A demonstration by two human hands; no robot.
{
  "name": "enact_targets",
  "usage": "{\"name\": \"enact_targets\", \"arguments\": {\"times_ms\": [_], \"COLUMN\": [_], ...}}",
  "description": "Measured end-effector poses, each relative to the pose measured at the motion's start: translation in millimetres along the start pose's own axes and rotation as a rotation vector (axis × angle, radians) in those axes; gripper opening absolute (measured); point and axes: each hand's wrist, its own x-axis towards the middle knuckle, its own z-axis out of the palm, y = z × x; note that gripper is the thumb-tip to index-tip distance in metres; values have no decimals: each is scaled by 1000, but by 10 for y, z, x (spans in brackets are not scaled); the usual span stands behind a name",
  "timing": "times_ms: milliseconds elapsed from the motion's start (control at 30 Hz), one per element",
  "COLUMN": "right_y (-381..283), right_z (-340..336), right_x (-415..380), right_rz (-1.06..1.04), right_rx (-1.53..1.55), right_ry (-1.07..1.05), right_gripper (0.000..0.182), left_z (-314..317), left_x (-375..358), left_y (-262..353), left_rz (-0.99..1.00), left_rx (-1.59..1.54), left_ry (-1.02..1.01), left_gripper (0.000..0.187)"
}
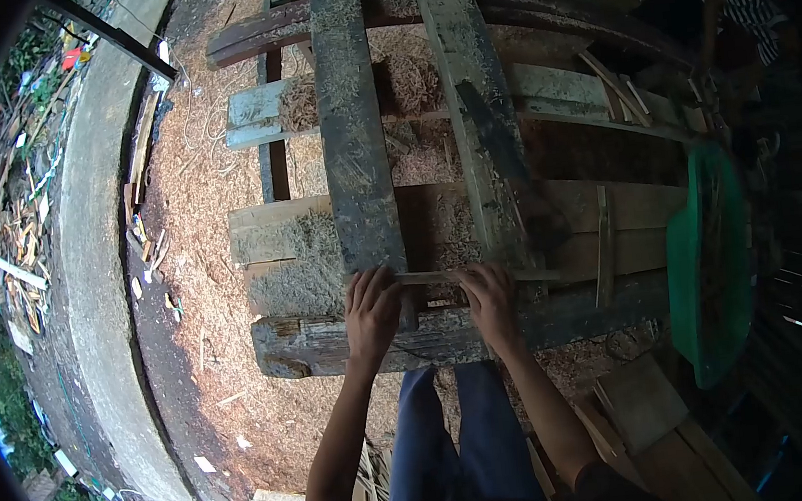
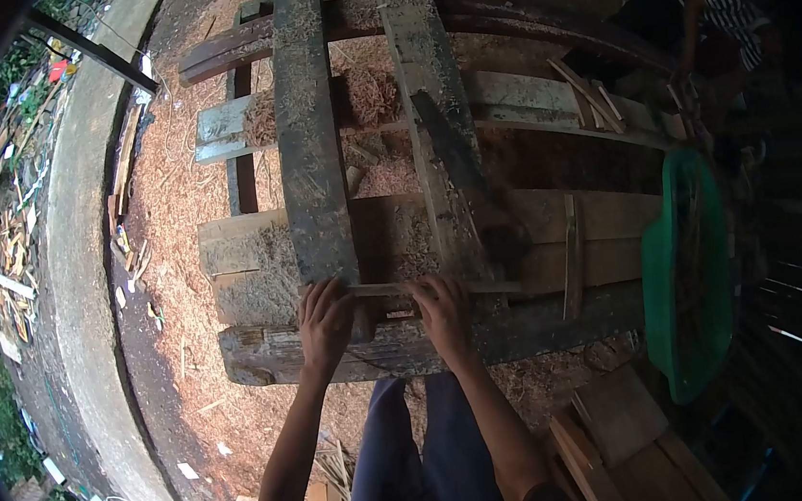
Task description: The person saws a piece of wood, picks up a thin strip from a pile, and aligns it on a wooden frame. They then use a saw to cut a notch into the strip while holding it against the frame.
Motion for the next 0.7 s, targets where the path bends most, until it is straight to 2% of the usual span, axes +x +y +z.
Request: {"name": "enact_targets", "arguments": {"times_ms": [200, 333, 467, 533, 700], "right_y": [-166, 78, 520, 817, 1857], "right_z": [-235, -616, -1082, -1267, -1356], "right_x": [-93, -404, -795, -963, -1125], "right_rz": [93, 194, 291, 422, 552], "right_rx": [2, 36, -24, -25, -65], "right_ry": [101, 191, 254, 294, 260], "right_gripper": [34, 29, 27, 25, 30], "left_z": [69, 248, 507, 676, 1359], "left_x": [-20, 37, 73, 103, 175], "left_y": [406, 887, 1499, 1794, 2389], "left_rz": [21, 77, 123, 145, 160], "left_rx": [-80, -192, -282, -302, -303], "left_ry": [-67, -146, -215, -264, -304], "left_gripper": [28, 28, 28, 29, 30]}}
